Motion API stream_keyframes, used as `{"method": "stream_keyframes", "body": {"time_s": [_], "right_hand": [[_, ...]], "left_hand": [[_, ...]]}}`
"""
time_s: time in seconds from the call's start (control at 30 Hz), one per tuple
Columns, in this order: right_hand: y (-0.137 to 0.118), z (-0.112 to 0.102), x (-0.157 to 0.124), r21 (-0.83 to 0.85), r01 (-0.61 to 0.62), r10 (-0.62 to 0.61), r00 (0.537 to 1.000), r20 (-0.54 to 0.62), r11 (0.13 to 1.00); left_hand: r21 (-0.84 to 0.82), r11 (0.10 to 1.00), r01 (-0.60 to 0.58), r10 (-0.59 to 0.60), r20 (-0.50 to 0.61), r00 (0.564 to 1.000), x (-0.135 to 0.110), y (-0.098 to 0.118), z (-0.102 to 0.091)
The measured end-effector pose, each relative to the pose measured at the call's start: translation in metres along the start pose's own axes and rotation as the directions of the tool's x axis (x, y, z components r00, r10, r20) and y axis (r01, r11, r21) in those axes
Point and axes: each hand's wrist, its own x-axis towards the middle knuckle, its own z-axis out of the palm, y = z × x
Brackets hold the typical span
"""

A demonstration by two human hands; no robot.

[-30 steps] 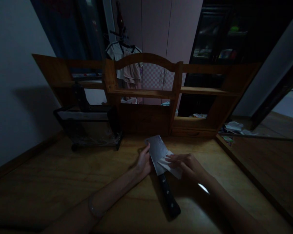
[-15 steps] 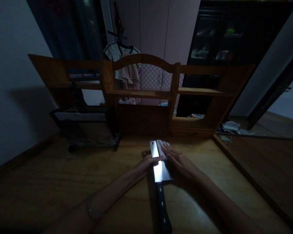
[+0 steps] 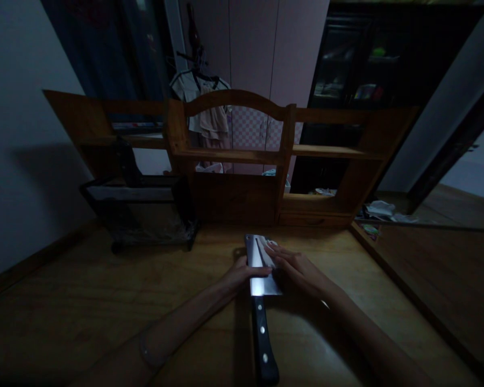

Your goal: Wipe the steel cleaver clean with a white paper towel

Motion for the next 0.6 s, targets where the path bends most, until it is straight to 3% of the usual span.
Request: {"method": "stream_keyframes", "body": {"time_s": [0.3, 0.47, 0.6], "right_hand": [[-0.0076, -0.0058, -0.0033, 0.002, 0.005, -0.005, 1.000, -0.025, 1.000], [-0.0074, -0.0068, -0.0081, 0.010, -0.031, 0.032, 0.997, -0.071, 0.999], [-0.0053, -0.0052, -0.0074, -0.013, 0.008, -0.010, 0.994, -0.113, 1.000]], "left_hand": [[0.020, 0.999, -0.041, 0.039, 0.060, 0.997, -0.0003, -0.0017, -0.0015], [0.042, 0.999, -0.029, 0.027, 0.048, 0.999, -0.0010, -0.0033, -0.0044], [0.082, 0.996, -0.032, 0.028, 0.046, 0.999, -0.0028, -0.0021, -0.0059]]}}
